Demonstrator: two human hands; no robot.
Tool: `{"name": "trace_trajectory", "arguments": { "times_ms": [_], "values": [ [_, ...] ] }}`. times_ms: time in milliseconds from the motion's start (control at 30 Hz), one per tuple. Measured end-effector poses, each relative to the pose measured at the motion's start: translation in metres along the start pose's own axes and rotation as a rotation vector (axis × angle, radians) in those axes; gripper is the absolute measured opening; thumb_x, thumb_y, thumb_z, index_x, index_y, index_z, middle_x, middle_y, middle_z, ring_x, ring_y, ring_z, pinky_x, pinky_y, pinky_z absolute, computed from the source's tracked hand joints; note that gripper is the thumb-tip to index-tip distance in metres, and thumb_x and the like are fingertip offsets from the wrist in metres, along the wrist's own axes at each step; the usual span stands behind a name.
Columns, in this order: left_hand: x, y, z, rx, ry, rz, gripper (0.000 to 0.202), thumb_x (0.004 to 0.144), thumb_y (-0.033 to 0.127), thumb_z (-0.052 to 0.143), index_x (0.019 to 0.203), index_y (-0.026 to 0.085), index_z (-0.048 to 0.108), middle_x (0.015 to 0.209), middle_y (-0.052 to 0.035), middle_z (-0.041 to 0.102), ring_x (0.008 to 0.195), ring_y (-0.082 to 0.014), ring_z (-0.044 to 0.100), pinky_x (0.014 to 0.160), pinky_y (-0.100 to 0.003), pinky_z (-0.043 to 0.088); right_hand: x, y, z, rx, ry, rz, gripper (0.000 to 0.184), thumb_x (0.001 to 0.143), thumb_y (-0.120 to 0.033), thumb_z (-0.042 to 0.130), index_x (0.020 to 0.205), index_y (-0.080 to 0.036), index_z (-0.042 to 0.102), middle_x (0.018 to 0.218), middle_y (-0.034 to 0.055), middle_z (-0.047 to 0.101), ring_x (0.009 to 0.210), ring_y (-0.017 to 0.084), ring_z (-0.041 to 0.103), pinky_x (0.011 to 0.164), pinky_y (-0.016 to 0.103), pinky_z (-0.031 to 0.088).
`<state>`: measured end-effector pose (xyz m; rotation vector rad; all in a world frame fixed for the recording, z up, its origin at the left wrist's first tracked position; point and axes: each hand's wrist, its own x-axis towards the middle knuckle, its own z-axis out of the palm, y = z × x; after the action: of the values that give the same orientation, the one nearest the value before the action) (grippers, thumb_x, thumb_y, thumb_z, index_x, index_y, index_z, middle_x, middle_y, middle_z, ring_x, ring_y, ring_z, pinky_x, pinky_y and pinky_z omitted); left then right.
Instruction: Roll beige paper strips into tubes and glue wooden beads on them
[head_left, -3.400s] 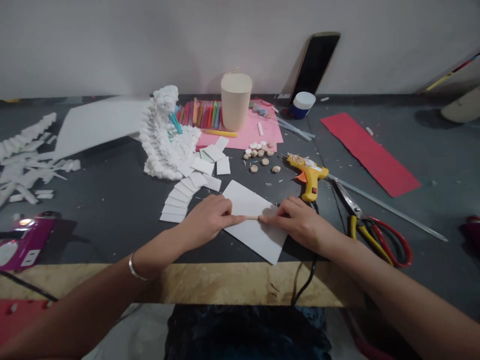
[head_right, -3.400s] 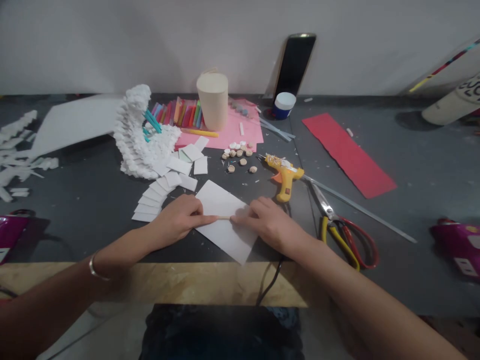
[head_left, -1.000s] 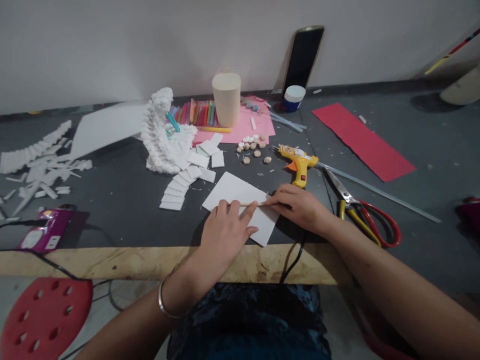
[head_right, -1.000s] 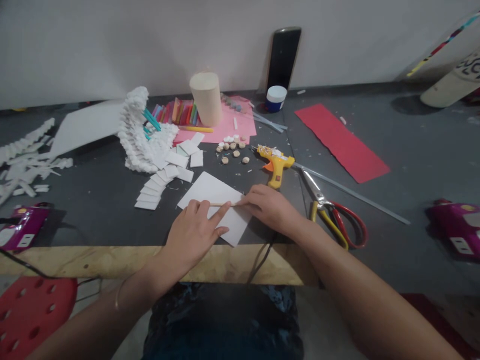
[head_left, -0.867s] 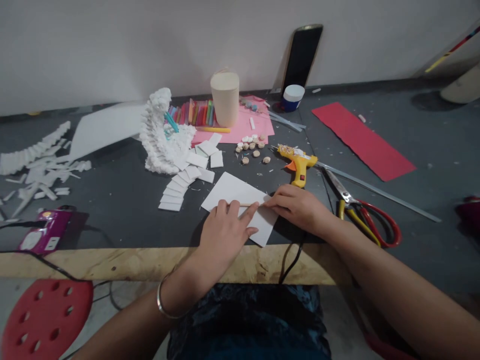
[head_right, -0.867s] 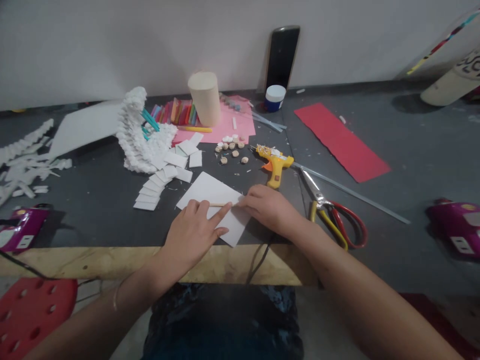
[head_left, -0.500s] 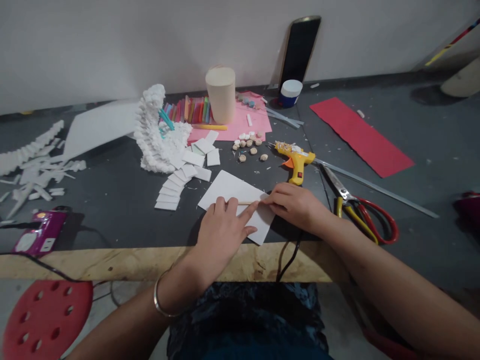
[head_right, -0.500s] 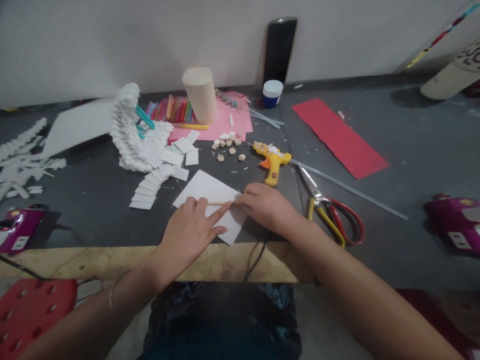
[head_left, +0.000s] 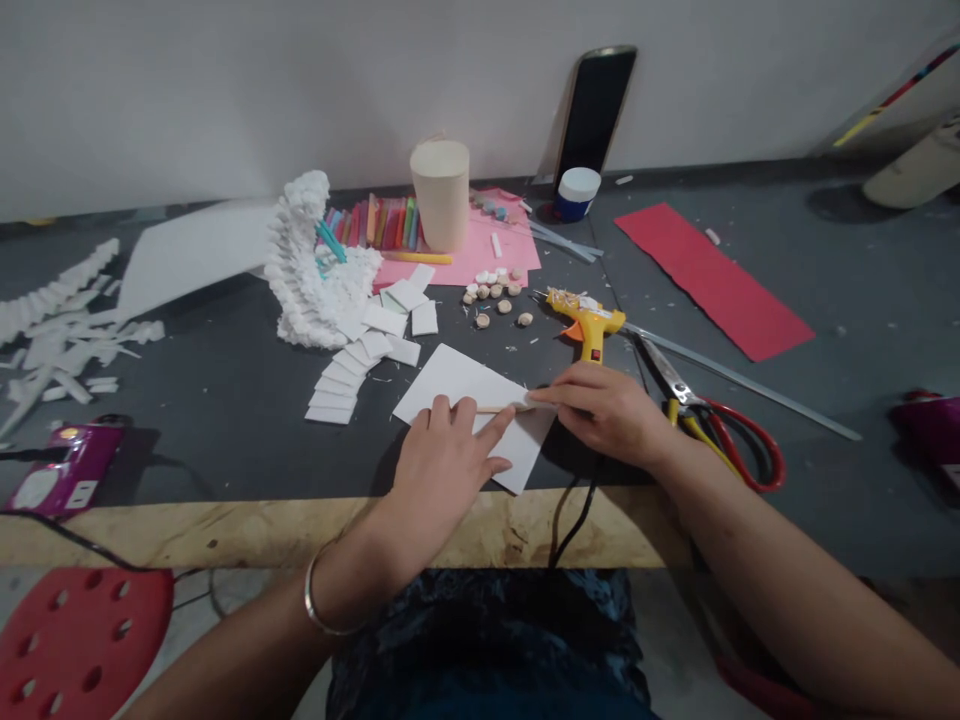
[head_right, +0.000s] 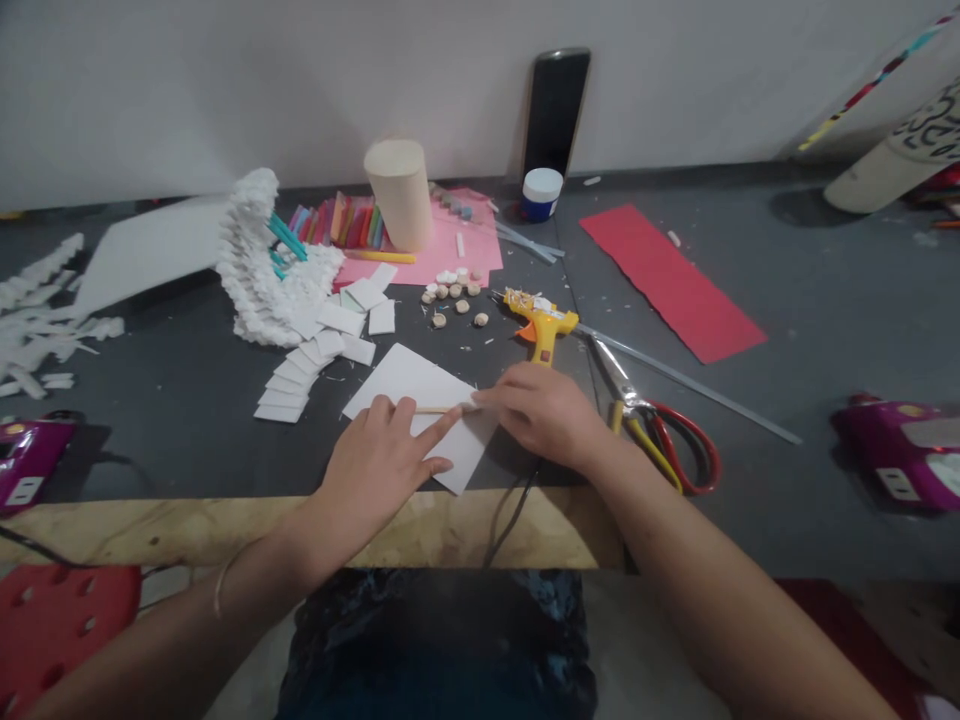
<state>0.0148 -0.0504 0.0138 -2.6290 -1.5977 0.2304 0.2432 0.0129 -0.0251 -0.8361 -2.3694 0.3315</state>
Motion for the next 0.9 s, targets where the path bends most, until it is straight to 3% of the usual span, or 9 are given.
{"name": "trace_trajectory", "arguments": {
  "times_ms": [367,567,733,900],
  "values": [
    [-0.001,0.001,0.0,-0.006,-0.01,0.007,0.062,0.085,0.052,0.058,0.142,0.039,0.04,0.097,-0.0102,0.052,0.092,-0.0286,0.047,0.069,-0.036,0.04,-0.001,-0.006,0.001,-0.222,-0.149,-0.088,0.028,0.085,-0.01,0.05,0.098,-0.021,0.073,0.077,0.0067,0.064,0.073,0.019,0.054,0.067,0.032,0.044],
    [0.001,0.0,-0.001,-0.02,-0.026,0.008,0.06,0.085,0.051,0.059,0.141,0.04,0.041,0.098,-0.0101,0.052,0.091,-0.0278,0.047,0.069,-0.035,0.039,0.0,-0.011,0.0,-0.298,-0.154,-0.083,0.028,0.085,-0.01,0.05,0.095,-0.02,0.073,0.073,0.0065,0.063,0.07,0.019,0.053,0.064,0.031,0.042],
    [0.003,0.0,-0.003,-0.011,-0.022,0.008,0.058,0.082,0.052,0.062,0.137,0.04,0.046,0.097,-0.0094,0.052,0.092,-0.0281,0.048,0.07,-0.036,0.039,-0.002,-0.006,0.005,-0.179,-0.162,0.014,0.026,0.082,-0.009,0.051,0.094,-0.02,0.072,0.078,0.0067,0.063,0.073,0.019,0.057,0.066,0.03,0.044],
    [0.002,0.001,-0.006,-0.02,-0.015,0.014,0.057,0.083,0.051,0.062,0.136,0.037,0.047,0.097,-0.0095,0.054,0.094,-0.0286,0.048,0.071,-0.036,0.039,0.001,-0.006,0.005,0.048,-0.081,0.197,0.022,0.085,-0.011,0.051,0.096,-0.018,0.068,0.085,0.0061,0.067,0.079,0.018,0.062,0.071,0.028,0.047]
  ]
}}
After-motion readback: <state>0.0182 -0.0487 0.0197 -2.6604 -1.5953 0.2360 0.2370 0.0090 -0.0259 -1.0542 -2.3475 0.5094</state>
